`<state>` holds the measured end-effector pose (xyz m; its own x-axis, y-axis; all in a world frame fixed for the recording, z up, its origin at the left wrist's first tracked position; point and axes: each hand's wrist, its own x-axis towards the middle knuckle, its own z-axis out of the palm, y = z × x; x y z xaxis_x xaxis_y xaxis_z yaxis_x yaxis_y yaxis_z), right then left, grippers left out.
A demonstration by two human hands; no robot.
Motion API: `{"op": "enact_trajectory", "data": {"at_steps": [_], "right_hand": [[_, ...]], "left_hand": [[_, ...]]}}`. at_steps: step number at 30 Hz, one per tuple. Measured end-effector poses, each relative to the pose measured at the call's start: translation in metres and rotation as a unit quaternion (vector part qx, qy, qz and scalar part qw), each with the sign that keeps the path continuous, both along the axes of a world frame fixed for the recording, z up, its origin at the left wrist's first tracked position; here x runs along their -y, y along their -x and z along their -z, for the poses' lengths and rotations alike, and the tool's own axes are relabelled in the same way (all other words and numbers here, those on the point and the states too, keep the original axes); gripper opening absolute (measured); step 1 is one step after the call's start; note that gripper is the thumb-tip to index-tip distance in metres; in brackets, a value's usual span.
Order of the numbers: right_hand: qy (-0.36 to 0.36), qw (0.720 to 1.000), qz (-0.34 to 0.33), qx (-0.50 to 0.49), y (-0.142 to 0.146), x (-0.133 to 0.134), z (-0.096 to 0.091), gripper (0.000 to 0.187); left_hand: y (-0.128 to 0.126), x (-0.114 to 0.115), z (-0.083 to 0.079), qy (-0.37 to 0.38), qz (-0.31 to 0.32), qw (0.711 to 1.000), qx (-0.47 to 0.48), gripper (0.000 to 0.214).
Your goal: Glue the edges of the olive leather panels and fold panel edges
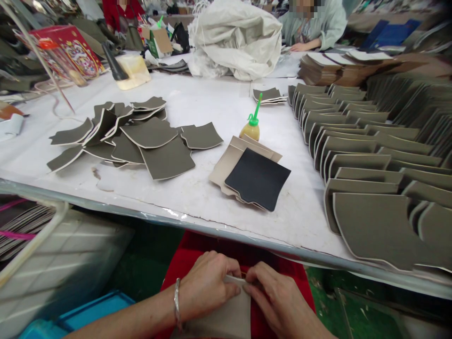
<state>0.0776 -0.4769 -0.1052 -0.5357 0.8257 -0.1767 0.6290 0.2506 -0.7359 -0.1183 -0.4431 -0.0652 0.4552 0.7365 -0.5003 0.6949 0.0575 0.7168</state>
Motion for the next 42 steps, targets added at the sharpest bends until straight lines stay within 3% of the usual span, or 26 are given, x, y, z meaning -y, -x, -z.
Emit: {"op": "enact_trajectory", "data": {"at_steps": [12, 35, 38, 42], "right_hand": [[-0.019, 0.999, -0.01, -0.024, -0.001, 0.0, 0.001, 0.012], [0.059, 0.998, -0.031, 0.019, 0.001, -0.011, -0.01, 0.014], [0.031, 0.998, -0.05, 0.019, 0.002, -0.01, -0.005, 0.016], [-0.075, 0.99, -0.103, 0.055, 0.0, -0.003, 0.009, 0.018]], "left_hand": [[0.001, 0.0, 0.002, -0.001, 0.0, 1.0, -0.014, 0.009], [-0.003, -0.002, -0.002, -0.003, 0.032, 0.999, -0.04, 0.012], [-0.003, -0.001, 0.0, -0.014, 0.054, 0.997, -0.058, 0.016], [-0.005, 0.005, 0.007, -0.028, 0.07, 0.994, -0.074, 0.014]]}}
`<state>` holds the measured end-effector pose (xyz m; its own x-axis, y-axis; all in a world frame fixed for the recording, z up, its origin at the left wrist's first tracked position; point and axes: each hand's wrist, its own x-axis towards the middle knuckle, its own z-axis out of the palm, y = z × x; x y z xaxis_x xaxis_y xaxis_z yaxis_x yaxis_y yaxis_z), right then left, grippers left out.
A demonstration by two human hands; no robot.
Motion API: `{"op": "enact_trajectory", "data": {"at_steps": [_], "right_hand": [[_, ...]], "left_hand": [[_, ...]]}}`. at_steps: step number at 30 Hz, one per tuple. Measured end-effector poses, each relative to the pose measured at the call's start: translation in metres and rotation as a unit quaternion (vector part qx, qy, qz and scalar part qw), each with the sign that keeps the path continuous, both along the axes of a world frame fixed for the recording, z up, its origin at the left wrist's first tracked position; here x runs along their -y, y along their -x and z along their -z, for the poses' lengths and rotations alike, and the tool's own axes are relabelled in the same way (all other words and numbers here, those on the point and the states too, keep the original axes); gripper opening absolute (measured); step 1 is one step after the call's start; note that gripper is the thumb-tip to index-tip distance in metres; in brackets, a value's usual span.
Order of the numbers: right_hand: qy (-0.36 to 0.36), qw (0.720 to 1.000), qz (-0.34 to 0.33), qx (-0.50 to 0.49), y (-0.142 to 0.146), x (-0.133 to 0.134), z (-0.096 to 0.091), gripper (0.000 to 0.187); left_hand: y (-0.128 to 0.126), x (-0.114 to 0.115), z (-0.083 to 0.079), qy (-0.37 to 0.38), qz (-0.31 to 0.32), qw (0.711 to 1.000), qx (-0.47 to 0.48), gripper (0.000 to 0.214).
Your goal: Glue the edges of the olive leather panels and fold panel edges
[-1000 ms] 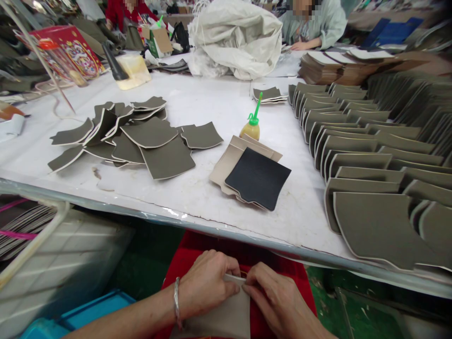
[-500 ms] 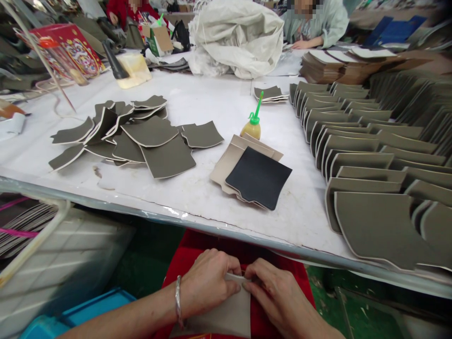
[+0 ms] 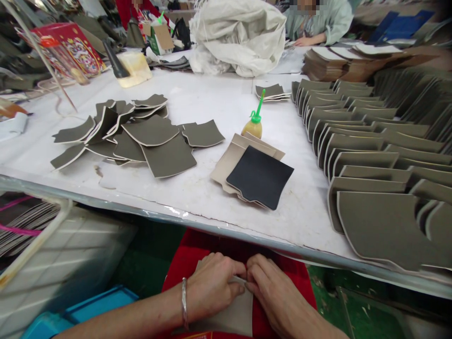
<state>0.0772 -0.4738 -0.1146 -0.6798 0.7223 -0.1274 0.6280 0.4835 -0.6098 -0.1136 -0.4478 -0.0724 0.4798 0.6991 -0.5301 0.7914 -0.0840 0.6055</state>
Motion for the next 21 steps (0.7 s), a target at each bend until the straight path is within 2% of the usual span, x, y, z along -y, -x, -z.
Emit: {"op": "enact_trajectory", "data": {"at_steps": [4, 11, 14, 18, 21], "right_hand": [[-0.062, 0.998, -0.029, 0.012, -0.002, 0.008, 0.007, 0.033], [-0.079, 0.997, 0.009, 0.004, 0.003, 0.014, 0.009, 0.025], [-0.034, 0.998, 0.042, -0.019, 0.002, 0.013, 0.009, 0.02], [0.07, 0.99, 0.094, -0.081, -0.004, 0.012, 0.003, 0.012], [0.124, 0.976, 0.121, -0.133, -0.008, 0.013, -0.002, 0.022]], "left_hand": [[-0.003, 0.006, 0.006, -0.013, 0.015, 1.0, 0.0, 0.014], [-0.005, 0.006, 0.009, -0.035, 0.035, 0.999, -0.002, 0.019], [-0.003, 0.004, 0.011, -0.035, 0.032, 0.999, 0.019, 0.019], [0.0, 0.004, 0.015, -0.007, 0.006, 0.998, 0.064, 0.017], [0.0, 0.004, 0.016, 0.003, -0.014, 0.996, 0.09, 0.018]]}}
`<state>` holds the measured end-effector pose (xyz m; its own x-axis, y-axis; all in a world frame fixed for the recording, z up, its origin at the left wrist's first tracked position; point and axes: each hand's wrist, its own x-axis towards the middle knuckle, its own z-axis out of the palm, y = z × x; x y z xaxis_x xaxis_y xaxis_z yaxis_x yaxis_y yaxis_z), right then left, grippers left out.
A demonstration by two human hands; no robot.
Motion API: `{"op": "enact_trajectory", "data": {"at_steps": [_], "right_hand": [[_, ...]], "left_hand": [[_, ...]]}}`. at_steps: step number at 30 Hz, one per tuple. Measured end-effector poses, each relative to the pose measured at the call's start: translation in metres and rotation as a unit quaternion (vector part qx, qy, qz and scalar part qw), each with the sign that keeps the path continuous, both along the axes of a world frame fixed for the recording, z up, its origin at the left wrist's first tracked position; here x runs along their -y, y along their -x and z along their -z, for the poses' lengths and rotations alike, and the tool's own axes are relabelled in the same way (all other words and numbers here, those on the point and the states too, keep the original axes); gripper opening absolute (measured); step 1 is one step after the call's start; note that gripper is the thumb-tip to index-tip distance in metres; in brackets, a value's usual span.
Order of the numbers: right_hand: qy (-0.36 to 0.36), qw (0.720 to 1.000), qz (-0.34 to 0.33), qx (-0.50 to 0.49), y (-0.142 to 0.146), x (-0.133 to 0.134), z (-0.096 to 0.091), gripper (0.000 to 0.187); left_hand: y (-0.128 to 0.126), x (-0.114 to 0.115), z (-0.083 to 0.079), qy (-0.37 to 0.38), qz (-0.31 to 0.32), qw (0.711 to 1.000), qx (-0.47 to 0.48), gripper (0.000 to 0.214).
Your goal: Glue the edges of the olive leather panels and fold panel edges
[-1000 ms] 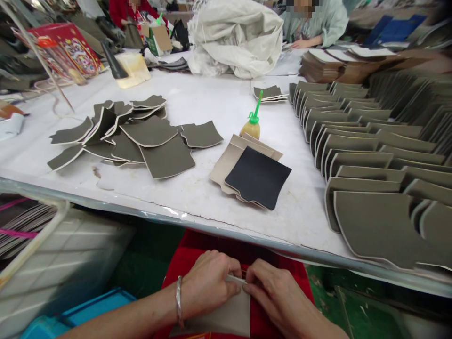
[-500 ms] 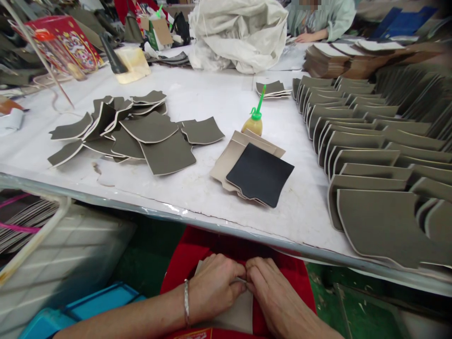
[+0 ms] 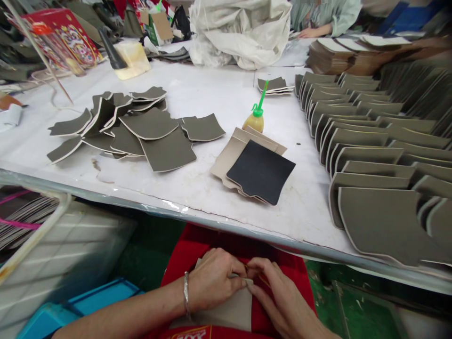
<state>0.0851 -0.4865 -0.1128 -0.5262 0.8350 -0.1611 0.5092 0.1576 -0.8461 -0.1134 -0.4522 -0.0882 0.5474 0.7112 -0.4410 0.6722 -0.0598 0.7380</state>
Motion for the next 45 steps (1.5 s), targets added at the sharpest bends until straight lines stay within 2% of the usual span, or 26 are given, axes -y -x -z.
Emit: {"op": "enact_trajectory", "data": {"at_steps": [5, 9, 14, 17, 21, 28, 36, 39, 45], "right_hand": [[0.071, 0.996, 0.014, -0.052, 0.001, 0.0, -0.003, 0.025], [0.075, 0.996, 0.005, -0.056, 0.004, -0.002, -0.004, 0.025], [0.103, 0.992, 0.006, -0.072, 0.004, -0.003, -0.003, 0.014], [0.113, 0.991, 0.007, -0.072, -0.001, -0.003, -0.003, 0.016], [0.126, 0.991, 0.021, -0.046, -0.005, -0.007, -0.008, 0.023], [0.123, 0.99, -0.012, -0.063, 0.016, -0.018, -0.007, 0.036], [0.114, 0.992, -0.016, -0.057, 0.016, -0.019, -0.002, 0.038], [0.098, 0.994, -0.02, -0.039, 0.024, -0.025, -0.007, 0.041], [0.063, 0.998, -0.021, -0.005, 0.046, -0.038, -0.024, 0.042]], "left_hand": [[-0.001, 0.002, -0.002, 0.013, -0.026, 1.0, 0.005, 0.016], [-0.002, 0.002, -0.002, 0.017, -0.03, 0.999, 0.012, 0.016], [-0.003, -0.002, -0.003, 0.042, -0.027, 0.999, 0.011, 0.015], [0.004, -0.01, -0.008, 0.066, -0.026, 0.997, 0.009, 0.013], [0.022, -0.022, -0.018, 0.061, -0.024, 0.997, -0.043, 0.016], [0.027, -0.025, -0.022, 0.08, -0.056, 0.995, -0.019, 0.012], [0.058, -0.022, -0.005, 0.184, -0.161, 0.968, 0.054, 0.021], [0.056, -0.021, -0.006, 0.175, -0.166, 0.969, 0.053, 0.02], [0.043, -0.026, -0.025, 0.123, -0.142, 0.98, 0.068, 0.017]]}}
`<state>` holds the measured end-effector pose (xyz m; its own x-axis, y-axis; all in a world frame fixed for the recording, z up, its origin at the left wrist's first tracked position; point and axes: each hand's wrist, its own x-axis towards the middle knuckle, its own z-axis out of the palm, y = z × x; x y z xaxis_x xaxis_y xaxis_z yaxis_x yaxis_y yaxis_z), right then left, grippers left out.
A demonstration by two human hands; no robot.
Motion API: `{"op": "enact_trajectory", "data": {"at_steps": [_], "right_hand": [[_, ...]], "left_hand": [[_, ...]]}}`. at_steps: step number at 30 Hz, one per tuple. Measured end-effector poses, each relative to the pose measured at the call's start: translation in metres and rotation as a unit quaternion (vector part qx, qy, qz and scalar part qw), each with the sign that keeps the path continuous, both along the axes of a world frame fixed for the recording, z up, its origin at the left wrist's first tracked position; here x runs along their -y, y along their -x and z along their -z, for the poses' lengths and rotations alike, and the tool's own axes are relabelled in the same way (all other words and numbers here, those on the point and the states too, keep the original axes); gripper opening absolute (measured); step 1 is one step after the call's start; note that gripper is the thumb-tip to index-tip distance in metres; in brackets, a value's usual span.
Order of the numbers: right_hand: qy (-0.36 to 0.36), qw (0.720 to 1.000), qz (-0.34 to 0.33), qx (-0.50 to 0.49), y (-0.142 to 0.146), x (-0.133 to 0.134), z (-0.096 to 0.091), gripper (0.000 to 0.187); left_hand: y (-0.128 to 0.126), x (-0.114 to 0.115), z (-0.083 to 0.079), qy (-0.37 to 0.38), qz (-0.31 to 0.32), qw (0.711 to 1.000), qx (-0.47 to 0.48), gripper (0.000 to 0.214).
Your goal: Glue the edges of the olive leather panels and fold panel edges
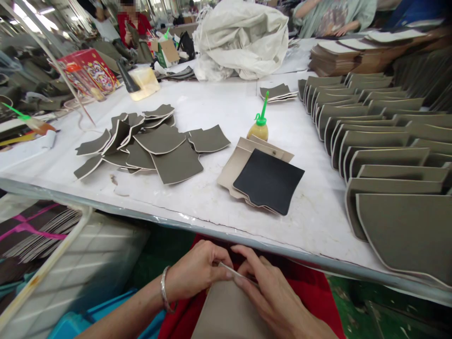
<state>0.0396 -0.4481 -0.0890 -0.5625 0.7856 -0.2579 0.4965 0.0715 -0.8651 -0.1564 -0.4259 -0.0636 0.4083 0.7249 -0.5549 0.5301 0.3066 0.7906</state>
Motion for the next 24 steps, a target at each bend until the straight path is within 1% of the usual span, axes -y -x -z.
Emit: {"op": "enact_trajectory", "data": {"at_steps": [2, 5, 10, 14, 19, 22, 24], "right_hand": [[-0.009, 1.0, -0.004, 0.003, 0.001, -0.001, -0.004, 0.039], [-0.039, 0.999, -0.012, -0.007, -0.003, 0.002, -0.004, 0.036], [-0.107, 0.994, -0.009, -0.015, -0.023, 0.014, 0.01, 0.043], [-0.149, 0.989, 0.003, 0.003, -0.038, 0.023, 0.016, 0.049], [-0.225, 0.974, 0.006, 0.023, -0.042, 0.027, 0.017, 0.054], [-0.24, 0.97, -0.004, 0.045, -0.033, 0.024, 0.016, 0.058], [-0.243, 0.967, -0.017, 0.072, -0.024, 0.02, 0.013, 0.055]], "left_hand": [[-0.001, 0.0, -0.003, -0.009, -0.004, 1.0, 0.011, 0.017], [0.0, 0.003, 0.0, -0.003, -0.037, 0.999, 0.034, 0.016], [0.001, 0.013, 0.009, 0.034, -0.089, 0.994, 0.058, 0.018], [0.002, 0.014, 0.01, 0.043, -0.115, 0.99, 0.066, 0.025], [0.01, 0.014, 0.007, 0.058, -0.094, 0.988, 0.107, 0.024], [0.011, 0.017, 0.003, 0.015, -0.07, 0.993, 0.096, 0.022], [0.009, 0.019, -0.002, -0.015, -0.049, 0.996, 0.075, 0.021]]}}
